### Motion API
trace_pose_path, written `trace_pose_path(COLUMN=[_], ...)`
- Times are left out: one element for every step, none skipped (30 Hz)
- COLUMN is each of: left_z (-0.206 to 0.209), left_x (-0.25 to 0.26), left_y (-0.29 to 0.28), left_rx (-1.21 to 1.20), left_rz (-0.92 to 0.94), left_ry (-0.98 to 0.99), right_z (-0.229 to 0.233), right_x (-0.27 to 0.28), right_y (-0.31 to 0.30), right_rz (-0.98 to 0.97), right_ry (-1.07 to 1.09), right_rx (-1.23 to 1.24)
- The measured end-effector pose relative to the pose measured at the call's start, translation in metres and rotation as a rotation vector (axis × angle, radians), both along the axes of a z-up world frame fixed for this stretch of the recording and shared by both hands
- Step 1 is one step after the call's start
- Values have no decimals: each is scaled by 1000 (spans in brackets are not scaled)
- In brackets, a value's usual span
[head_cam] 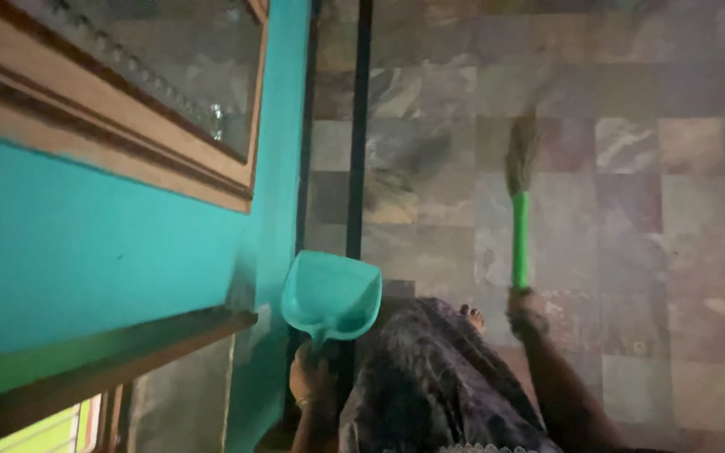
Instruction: The person sweeps debris from a tiled floor into a dustpan using a broom, moving through several connected rooms and around furniture like a cabinet and an air cooler.
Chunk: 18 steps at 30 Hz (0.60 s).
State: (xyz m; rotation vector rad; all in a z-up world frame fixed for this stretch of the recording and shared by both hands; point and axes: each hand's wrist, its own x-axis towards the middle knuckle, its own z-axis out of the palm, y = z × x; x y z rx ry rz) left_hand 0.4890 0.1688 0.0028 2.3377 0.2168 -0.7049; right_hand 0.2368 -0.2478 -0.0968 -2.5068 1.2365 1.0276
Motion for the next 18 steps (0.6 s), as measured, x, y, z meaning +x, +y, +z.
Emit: trace_pose_path(left_z=[-2, -8, -17, -26, -35, -43, -49, -55, -57, -59, -60, -60, -59, -59, -60, -61, -61, -62], left_x=[6, 12, 20, 27, 34, 39, 44, 48, 53, 56, 56, 56, 59, 61, 58, 59, 61, 61], left_y=[-5, -10, -12, -12, -11, -11, -11, -13, -15, -18, -22, -25, -28, -31, -36, -41, -42, -44], left_rx=[-10, 82, 173, 164, 125, 85, 75, 50, 29, 23, 16, 9, 5, 1, -5, -13, -32, -52], left_rz=[-17, -105, -191, -206, -265, -323, -335, -366, -399, -412, -421, -431, -449, -447, -431, -437, -424, -411], left_ry=[0, -98, -199, -200, -275, -350, -347, -385, -428, -430, -452, -475, -476, -504, -528, -527, -539, -551], right_z=[7, 11, 12, 12, 11, 10, 11, 16, 19, 23, 29, 36, 42, 47, 54, 60, 64, 66], right_x=[-13, -28, -41, -53, -63, -72, -80, -86, -92, -99, -106, -114, -121, -125, -131, -135, -139, -141], right_y=[-2, -9, -19, -28, -31, -31, -30, -32, -30, -30, -30, -29, -29, -25, -28, -31, -29, -25], right_rz=[794, 941, 249, -431, -1095, -1109, -1141, -1168, -1193, -1216, -1232, -1248, -1267, -1280, -1274, -1270, -1262, -1245], right_ry=[416, 540, 244, -64, -386, -388, -391, -395, -397, -399, -403, -399, -402, -404, -405, -408, -402, -394], right_rx=[-358, -507, -387, -238, -55, -65, -73, -88, -91, -98, -102, -110, -118, -125, -131, -142, -142, -138])
